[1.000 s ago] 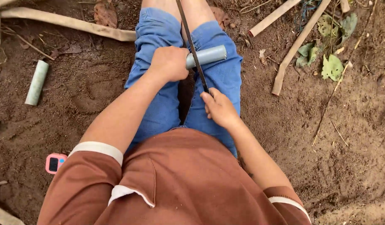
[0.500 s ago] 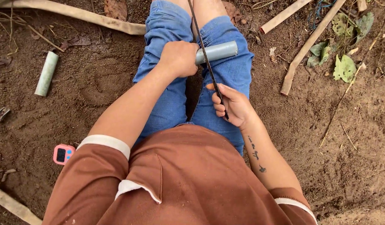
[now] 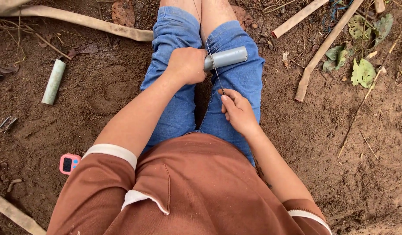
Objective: A person sitting on the ground is sawing a PVC pipe using a hacksaw blade.
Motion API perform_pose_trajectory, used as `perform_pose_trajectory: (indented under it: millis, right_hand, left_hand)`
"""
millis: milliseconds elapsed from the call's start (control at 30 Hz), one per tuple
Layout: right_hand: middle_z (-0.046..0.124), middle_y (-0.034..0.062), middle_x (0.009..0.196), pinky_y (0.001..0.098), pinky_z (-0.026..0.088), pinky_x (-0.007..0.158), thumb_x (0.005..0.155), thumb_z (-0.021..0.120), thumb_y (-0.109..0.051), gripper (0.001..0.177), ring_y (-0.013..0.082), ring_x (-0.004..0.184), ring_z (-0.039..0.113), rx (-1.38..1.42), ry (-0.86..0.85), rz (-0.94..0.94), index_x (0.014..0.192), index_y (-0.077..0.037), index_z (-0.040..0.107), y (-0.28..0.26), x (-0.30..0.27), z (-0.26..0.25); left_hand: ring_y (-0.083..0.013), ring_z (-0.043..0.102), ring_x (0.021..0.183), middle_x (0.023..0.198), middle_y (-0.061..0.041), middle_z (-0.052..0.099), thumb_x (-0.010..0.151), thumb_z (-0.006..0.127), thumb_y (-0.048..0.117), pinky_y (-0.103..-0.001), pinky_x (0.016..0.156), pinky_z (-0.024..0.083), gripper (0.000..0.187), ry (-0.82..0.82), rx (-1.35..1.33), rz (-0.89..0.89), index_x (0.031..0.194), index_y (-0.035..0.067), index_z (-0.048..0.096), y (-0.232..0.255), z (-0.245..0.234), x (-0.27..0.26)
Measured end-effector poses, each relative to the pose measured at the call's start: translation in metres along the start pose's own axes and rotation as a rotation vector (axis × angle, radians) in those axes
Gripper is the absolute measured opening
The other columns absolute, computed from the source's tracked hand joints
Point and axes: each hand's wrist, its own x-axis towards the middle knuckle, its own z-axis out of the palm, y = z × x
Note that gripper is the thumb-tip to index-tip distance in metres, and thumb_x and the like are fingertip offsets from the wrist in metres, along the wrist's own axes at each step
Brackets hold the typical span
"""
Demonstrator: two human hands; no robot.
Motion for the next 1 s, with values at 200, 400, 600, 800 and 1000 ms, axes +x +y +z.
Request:
perform_pose_trajectory:
  millis: [200, 400, 600, 800, 1000]
  right_hand:
    - [0.065, 0.0089, 0.07, 0.0268, 0.051, 0.037, 0.104, 0.065, -0.011, 0.034, 0.0141, 0.051, 0.062, 0.021, 0.036, 0.007, 0.134, 0.004, 0.065, 0.017, 0.003, 0.005]
    - [0.066, 0.0066, 0.072, 0.0268, 0.052, 0.046, 0.102, 0.067, -0.01, 0.035, 0.013, 0.053, 0.065, -0.035, 0.043, -0.001, 0.134, 0.003, 0.065, 0.003, -0.003, 0.008]
    - [0.071, 0.0097, 0.076, 0.0302, 0.056, 0.053, 0.102, 0.069, -0.013, 0.041, 0.0152, 0.058, 0.069, -0.123, 0.02, 0.044, 0.14, 0.001, 0.063, -0.009, -0.012, 0.002]
    - [0.079, 0.0042, 0.076, 0.0438, 0.062, 0.063, 0.109, 0.056, -0.024, 0.037, 0.0276, 0.071, 0.079, -0.559, 0.099, -0.056, 0.137, -0.004, 0.07, -0.046, -0.023, 0.0]
    - [0.079, 0.0228, 0.088, 0.0618, 0.061, 0.076, 0.112, 0.04, -0.021, 0.042, 0.0453, 0.083, 0.079, -0.968, 0.044, -0.085, 0.149, -0.005, 0.051, -0.067, -0.036, -0.001]
  left_hand:
    - [-0.039, 0.078, 0.091, 0.088, -0.012, 0.079, 0.08, 0.073, 0.031, -0.051, 0.082, 0.061, 0.033, 0.013, -0.007, -0.01, 0.106, 0.011, 0.077, -0.001, 0.005, 0.002]
    - [-0.0383, 0.078, 0.091, 0.087, -0.012, 0.078, 0.079, 0.072, 0.031, -0.05, 0.081, 0.062, 0.033, 0.007, 0.004, -0.015, 0.106, 0.012, 0.076, 0.0, 0.002, 0.0]
    - [-0.0385, 0.079, 0.09, 0.087, -0.012, 0.079, 0.078, 0.073, 0.03, -0.051, 0.081, 0.062, 0.033, 0.017, -0.002, -0.011, 0.105, 0.011, 0.077, 0.001, 0.002, -0.001]
    - [-0.0379, 0.078, 0.096, 0.092, -0.011, 0.08, 0.079, 0.078, 0.034, -0.051, 0.087, 0.06, 0.039, -0.002, 0.012, -0.022, 0.112, 0.014, 0.077, -0.002, 0.008, 0.003]
    - [-0.038, 0.078, 0.1, 0.096, -0.011, 0.08, 0.079, 0.08, 0.035, -0.052, 0.089, 0.06, 0.041, -0.014, 0.01, -0.03, 0.114, 0.014, 0.075, 0.0, 0.007, 0.002]
